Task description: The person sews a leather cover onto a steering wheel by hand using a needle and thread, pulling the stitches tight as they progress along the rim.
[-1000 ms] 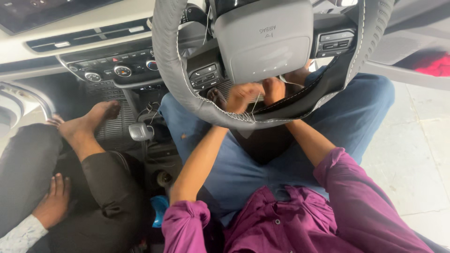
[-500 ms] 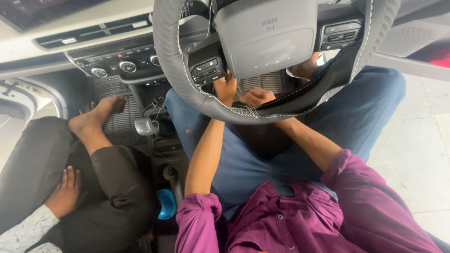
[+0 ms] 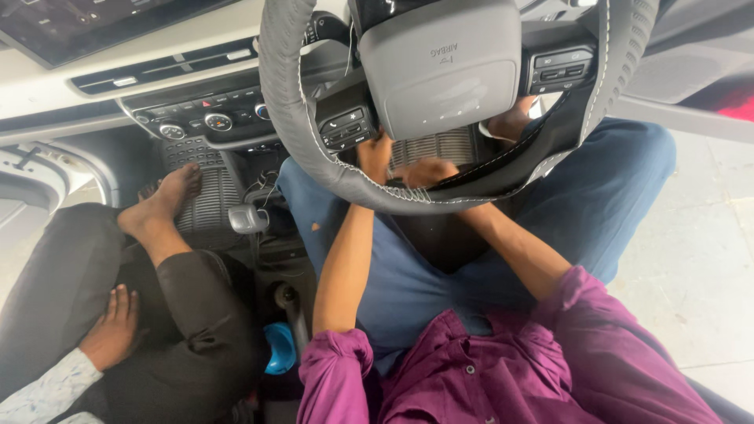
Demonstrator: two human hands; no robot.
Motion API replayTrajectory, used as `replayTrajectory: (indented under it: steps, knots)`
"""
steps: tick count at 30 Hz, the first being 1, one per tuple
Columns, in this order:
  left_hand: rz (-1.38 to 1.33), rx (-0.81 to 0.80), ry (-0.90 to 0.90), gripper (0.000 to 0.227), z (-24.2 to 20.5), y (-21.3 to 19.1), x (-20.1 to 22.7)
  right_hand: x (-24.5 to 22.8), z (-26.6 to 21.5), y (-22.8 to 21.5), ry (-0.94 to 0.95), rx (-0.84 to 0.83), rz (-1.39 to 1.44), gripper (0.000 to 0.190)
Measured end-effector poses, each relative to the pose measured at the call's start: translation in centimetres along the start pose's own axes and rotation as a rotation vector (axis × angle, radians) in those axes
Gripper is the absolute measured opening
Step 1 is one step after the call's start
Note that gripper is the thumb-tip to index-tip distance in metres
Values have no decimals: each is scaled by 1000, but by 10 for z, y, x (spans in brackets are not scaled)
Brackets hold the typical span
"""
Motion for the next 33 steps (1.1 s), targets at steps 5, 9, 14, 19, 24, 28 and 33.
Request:
replayTrajectory:
  steps: [5,9,14,19,24,28,33]
  knots:
    - [-261,-278,196,27,-33,19,0,27,2,-17,470,7,60,30]
    - [37,82,46,14,-9,4,-34,17,2,-34,737,-35,133,36]
    - [-232,428,140,20,29,-23,-81,-14,16,-24,110,133,134,42]
    - [-39,154,187,16,-3,-14,-60,36,3,12,292,100,-77,29]
    - [-262,-314,48,36,-29,22,-8,100,-9,7,813,-11,227,15]
    - [119,-60,134,41,-21,17,-11,77,-11,-8,610,111,33,25]
    - [294,202,136,23,11,-10,-36,0,4,-6,-7,138,-51,43]
Point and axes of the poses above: each hand's wrist, its own z-axis towards the middle knuckle, its own y-axis out of the palm, x = y × z, the point moved 1 cm from there along z, towards the middle knuckle, and after that the axes turned 13 degrees about y, right-handed, at the moved point
